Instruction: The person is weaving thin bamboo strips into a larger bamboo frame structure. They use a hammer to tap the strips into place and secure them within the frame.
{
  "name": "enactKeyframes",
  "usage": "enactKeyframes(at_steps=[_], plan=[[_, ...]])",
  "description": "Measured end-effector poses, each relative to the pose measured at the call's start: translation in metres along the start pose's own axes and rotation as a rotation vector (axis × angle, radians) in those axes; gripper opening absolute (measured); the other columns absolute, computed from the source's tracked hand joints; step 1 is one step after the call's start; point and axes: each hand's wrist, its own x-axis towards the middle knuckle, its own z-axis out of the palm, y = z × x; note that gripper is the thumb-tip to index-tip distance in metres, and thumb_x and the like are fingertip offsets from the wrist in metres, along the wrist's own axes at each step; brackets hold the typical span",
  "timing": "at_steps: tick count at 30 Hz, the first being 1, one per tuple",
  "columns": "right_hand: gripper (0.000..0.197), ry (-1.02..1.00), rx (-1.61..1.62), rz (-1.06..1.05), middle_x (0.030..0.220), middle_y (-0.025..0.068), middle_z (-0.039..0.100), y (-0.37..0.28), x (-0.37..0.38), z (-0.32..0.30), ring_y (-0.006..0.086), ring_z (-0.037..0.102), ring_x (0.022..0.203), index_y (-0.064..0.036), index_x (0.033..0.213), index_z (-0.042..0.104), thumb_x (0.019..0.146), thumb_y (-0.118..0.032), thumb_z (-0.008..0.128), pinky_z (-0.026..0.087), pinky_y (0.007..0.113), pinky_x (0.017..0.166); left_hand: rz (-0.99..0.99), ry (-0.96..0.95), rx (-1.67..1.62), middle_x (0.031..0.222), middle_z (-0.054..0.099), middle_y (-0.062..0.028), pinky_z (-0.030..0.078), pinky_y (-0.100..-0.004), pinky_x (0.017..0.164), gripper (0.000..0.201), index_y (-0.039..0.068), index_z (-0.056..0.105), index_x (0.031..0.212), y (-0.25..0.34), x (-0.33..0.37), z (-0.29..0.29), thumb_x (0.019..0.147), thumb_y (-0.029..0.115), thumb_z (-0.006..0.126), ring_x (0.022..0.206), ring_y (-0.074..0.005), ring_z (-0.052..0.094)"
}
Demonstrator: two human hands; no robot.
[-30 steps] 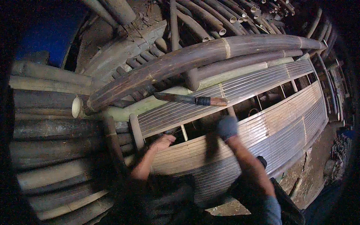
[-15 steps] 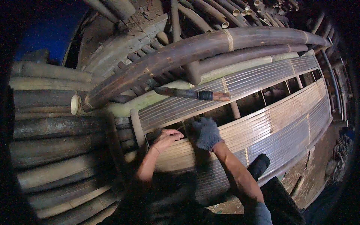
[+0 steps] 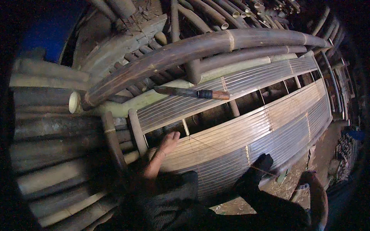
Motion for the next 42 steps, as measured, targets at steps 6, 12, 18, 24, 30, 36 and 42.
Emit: enactKeyframes(at_steps=[6,12,18,24,30,36,42], plan=[[0.043,0.498,-0.076,-0.160,0.107,0.0189,0.059,-0.057,0.025,0.007,0.0342,0.052,0.102,-0.0007,0.109,0.061,0.070,-0.019,0.062,0.040,0.045,0.091,0.040,0.056,0.201,0.099,0.063,-0.0218,0.042,-0.0511,0.084,0.044,0.006,0.058,0.106,-0.001,-0.021,0.026,0.097,0.043,0.036,0.097,-0.0411,0.057],[0.046,0.541,0.433,-0.976,0.114,0.0171,0.057,-0.415,-0.036,-0.027,0.0375,0.050,0.108,-0.0107,0.116,0.059,0.073,-0.024,0.069,0.040,0.045,0.094,0.013,0.023,0.298,0.098,0.065,-0.0109,0.036,-0.0503,0.088,0.031,0.013,0.063,0.101,0.007,-0.022,0.022,0.094,0.038,0.044,0.097,-0.0320,0.058],[0.032,0.293,0.224,-0.755,0.091,0.0144,0.063,-0.526,-0.091,-0.044,0.0345,0.063,0.080,-0.0077,0.103,0.059,0.073,-0.019,0.062,0.049,0.045,0.074,0.212,0.338,0.400,0.094,0.063,-0.0076,0.035,-0.0451,0.090,0.025,0.012,0.061,0.105,0.003,-0.029,0.039,0.092,0.030,0.049,0.095,-0.0268,0.056],[0.037,0.007,0.517,-0.940,0.099,0.0182,0.064,-0.515,-0.063,-0.042,0.0381,0.064,0.089,-0.0033,0.102,0.060,0.076,-0.029,0.062,0.051,0.045,0.080,0.241,0.384,0.420,0.096,0.060,-0.0080,0.035,-0.0440,0.090,0.027,0.014,0.060,0.112,0.005,-0.031,0.040,0.092,0.029,0.049,0.094,-0.0267,0.054],[0.032,0.114,0.424,-1.349,0.111,0.0203,0.062,-0.498,-0.055,-0.073,0.0340,0.062,0.099,-0.0006,0.103,0.061,0.075,-0.012,0.069,0.050,0.040,0.085,0.262,0.361,0.441,0.102,0.060,-0.0107,0.034,-0.0445,0.093,0.030,0.013,0.059,0.115,-0.003,-0.031,0.043,0.088,0.026,0.053,0.098,-0.0284,0.054],[0.014,-0.107,1.562,-1.235,0.101,0.0144,0.066,-0.494,-0.036,-0.134,0.0292,0.063,0.087,-0.0011,0.086,0.062,0.081,-0.014,0.062,0.049,0.037,0.082,0.301,0.381,0.468,0.099,0.060,-0.0111,0.033,-0.0448,0.094,0.032,0.013,0.060,0.114,-0.003,-0.034,0.041,0.086,0.026,0.054,0.098,-0.0288,0.054],[0.023,0.085,-0.044,-0.958,0.078,0.0174,0.066,-0.463,-0.060,-0.061,0.0320,0.064,0.073,-0.0072,0.085,0.069,0.082,-0.024,0.054,0.050,0.045,0.066,0.294,0.381,0.387,0.095,0.059,-0.0110,0.035,-0.0450,0.092,0.028,0.013,0.061,0.113,0.007,-0.034,0.033,0.090,0.027,0.050,0.094,-0.0284,0.055]])
